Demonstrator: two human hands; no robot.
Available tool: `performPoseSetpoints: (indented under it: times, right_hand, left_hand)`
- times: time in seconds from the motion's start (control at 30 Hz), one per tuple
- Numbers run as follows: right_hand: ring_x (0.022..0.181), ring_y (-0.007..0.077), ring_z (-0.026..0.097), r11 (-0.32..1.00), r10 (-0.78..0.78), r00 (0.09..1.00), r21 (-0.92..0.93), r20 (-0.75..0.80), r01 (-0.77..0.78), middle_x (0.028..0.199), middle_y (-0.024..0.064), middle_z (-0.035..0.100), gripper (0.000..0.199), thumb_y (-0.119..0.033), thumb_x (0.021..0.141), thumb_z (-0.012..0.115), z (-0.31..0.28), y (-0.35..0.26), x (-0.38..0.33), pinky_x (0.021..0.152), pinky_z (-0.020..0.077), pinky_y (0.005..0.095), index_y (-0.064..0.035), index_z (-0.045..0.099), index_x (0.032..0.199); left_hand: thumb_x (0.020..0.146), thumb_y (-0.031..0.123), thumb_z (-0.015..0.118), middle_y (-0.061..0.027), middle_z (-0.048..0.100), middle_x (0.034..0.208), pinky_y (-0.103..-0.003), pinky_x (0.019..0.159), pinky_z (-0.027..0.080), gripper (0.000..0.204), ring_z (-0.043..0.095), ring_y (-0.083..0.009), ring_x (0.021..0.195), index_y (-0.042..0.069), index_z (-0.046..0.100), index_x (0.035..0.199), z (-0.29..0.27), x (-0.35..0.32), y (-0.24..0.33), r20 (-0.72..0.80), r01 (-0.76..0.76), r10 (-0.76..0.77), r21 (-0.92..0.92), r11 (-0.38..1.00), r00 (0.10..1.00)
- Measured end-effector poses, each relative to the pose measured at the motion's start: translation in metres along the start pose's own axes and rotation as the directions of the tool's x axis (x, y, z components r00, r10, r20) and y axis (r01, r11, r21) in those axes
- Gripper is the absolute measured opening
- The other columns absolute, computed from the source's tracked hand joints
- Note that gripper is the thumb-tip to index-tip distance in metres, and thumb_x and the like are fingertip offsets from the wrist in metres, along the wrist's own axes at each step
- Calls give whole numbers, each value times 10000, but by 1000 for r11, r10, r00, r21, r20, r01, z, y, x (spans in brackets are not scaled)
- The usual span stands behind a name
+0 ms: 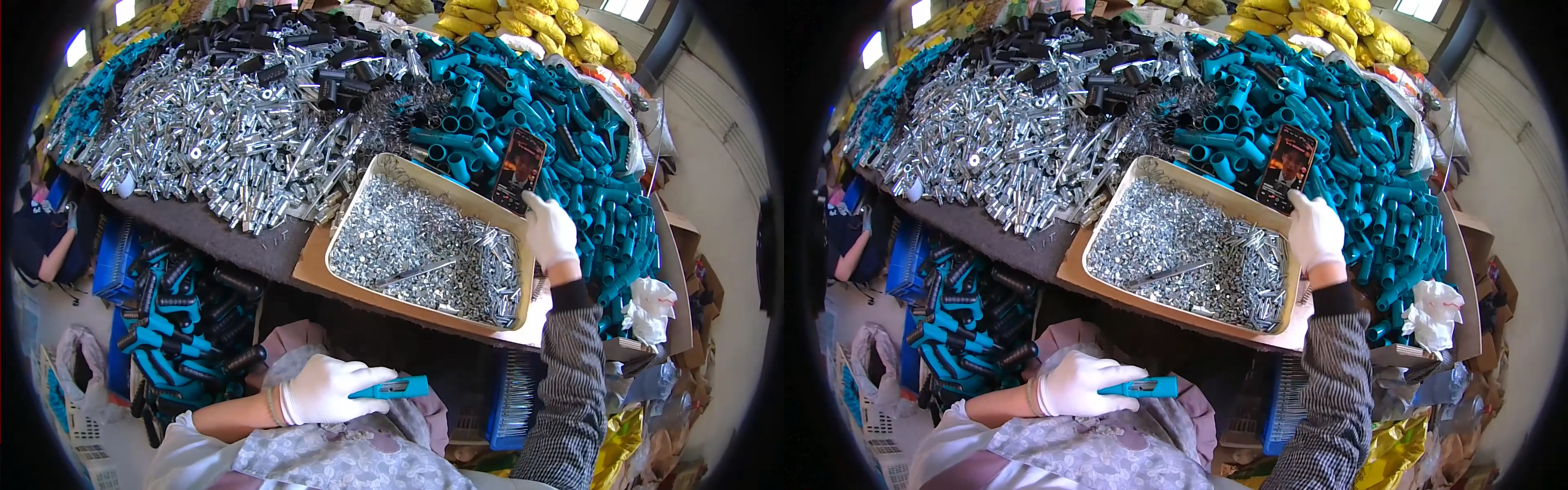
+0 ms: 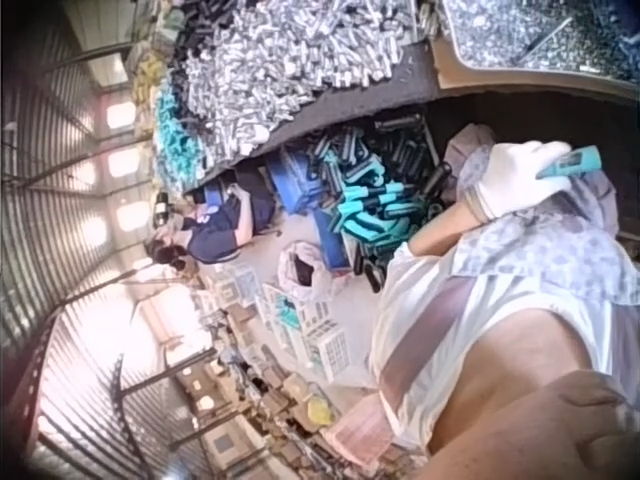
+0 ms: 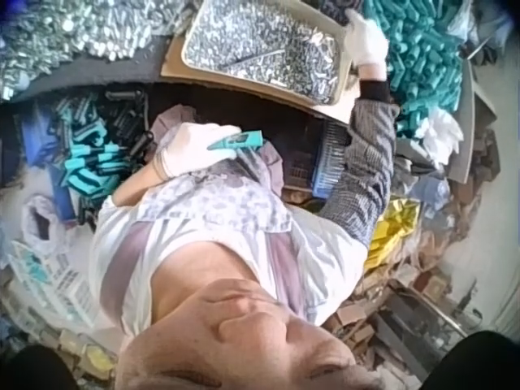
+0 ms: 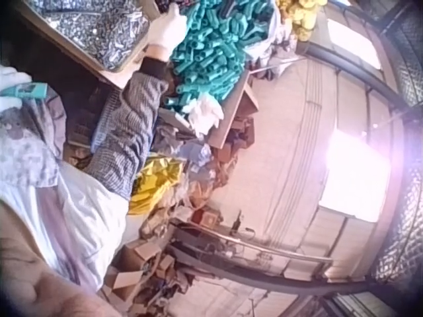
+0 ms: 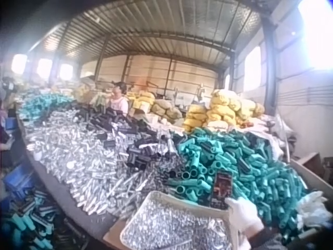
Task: Assembling hand tool components by inserting springs and metal rods into plastic handles.
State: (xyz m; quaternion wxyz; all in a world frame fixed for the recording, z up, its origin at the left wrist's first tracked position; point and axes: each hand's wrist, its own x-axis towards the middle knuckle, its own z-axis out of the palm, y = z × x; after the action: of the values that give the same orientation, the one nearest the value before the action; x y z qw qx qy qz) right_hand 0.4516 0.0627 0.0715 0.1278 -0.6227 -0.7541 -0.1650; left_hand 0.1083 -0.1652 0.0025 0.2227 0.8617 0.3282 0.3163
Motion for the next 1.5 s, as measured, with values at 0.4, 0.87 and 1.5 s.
performPoseSetpoints:
  times: [0.4,0.87,1.5]
  right_hand:
    - [848,382,686,994,-57,986,103,157,41,876,197,705,302,-336,852,620,-17,-26,35,763,547,477,-51,718,851]
    - [887,346,664,960,-226,973,183,52,213,999,153,677,246,-207,861,608,9,-31,-29,795,527,459,-69,686,1049]
    - [919,385,624,863,-144,981,501,128,61,914,181,649,142,-179,879,590,-4,-70,-69,801,491,452,-54,630,933]
  left_hand:
    - [801,332,779,-70,635,717,-353,525,523,416,662,-257,588,113,664,1135,-1,1,-4,9,97,-97,13,995,995]
    - [815,357,768,-64,642,732,-355,525,520,428,656,-257,592,107,674,1149,1,0,4,-19,36,-37,-12,999,999]
    - [762,337,822,-98,671,752,-369,569,527,455,670,-292,624,70,693,1107,-5,-7,2,-13,87,-88,-23,996,996]
